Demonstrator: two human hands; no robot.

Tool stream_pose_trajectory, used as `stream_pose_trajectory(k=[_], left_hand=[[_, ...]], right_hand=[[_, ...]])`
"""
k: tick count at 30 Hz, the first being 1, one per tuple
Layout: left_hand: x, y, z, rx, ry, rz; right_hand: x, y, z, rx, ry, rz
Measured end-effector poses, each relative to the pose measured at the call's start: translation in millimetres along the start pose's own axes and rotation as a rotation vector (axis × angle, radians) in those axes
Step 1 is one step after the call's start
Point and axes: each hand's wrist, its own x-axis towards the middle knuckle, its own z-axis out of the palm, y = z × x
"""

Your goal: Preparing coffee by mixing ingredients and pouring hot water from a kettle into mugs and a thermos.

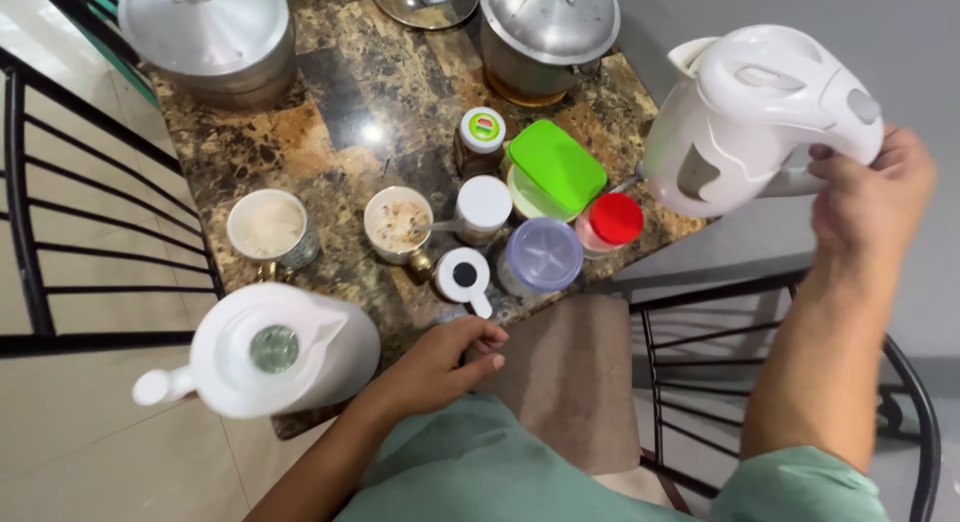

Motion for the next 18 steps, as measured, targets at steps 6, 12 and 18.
stream_pose_trajectory(k=[6, 12, 18], left_hand=[[-44.7, 23.8, -17.2, 0.148, -0.097, 0.009], [-117.7, 10.6, -48.5, 0.087, -0.111, -0.128], [-209.5, -17.8, -106.2, 0.19, -0.047, -0.46]], right_hand=[[-91.3, -113.3, 75.2, -0.194, -0.122, 0.055], [-153.9, -145.5, 140.1, -0.262, -0.207, 0.08], [-185.0, -156.5, 177.0, -0.317, -0.455, 0.003]])
